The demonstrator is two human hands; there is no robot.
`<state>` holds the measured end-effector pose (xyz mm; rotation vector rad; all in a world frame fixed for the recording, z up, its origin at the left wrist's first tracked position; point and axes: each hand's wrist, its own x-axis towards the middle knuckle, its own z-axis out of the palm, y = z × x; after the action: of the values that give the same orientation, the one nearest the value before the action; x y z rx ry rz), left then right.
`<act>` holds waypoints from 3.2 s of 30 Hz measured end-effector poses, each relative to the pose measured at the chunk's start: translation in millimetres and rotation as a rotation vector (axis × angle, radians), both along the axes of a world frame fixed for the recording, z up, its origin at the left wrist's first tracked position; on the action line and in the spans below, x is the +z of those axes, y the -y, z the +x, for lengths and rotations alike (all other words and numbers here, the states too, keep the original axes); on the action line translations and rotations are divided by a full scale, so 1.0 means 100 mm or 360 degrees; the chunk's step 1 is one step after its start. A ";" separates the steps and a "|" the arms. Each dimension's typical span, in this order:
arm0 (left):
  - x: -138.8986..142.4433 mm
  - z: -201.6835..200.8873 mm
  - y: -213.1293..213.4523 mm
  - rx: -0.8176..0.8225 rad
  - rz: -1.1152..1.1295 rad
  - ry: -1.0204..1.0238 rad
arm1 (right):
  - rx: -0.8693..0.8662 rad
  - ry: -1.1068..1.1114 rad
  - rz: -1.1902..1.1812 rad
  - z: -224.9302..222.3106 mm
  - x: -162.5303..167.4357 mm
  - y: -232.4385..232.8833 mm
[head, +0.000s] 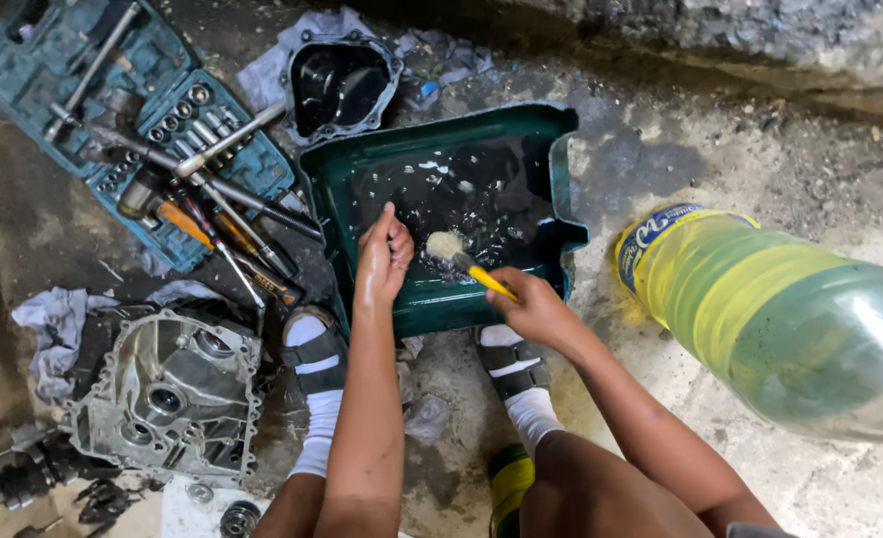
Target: The person scrubs small metal engine parts with a brush in a green tray filled with liquid, then scrapes the inside of a larger engine casing with a screwdriver. The cleaned parts are placed on a white sheet nearby.
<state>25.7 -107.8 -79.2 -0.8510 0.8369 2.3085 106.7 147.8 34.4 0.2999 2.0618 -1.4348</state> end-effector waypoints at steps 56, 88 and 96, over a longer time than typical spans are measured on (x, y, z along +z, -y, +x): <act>0.25 0.03 -0.27 -0.0318 0.0126 0.0086 | 0.0153 -0.0289 -0.0061 -0.20 1.06 0.12; -0.03 0.12 -0.58 -0.0313 0.0139 0.0359 | 0.0465 -0.0574 0.0235 -0.16 1.66 0.18; -0.09 0.12 -0.62 -0.0176 0.0431 0.0271 | 0.0383 -0.0562 0.0228 -0.13 1.53 0.16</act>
<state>37.6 -45.3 -87.9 -0.8434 0.4729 2.1550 93.3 132.2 187.4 -0.1547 2.3922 -1.2644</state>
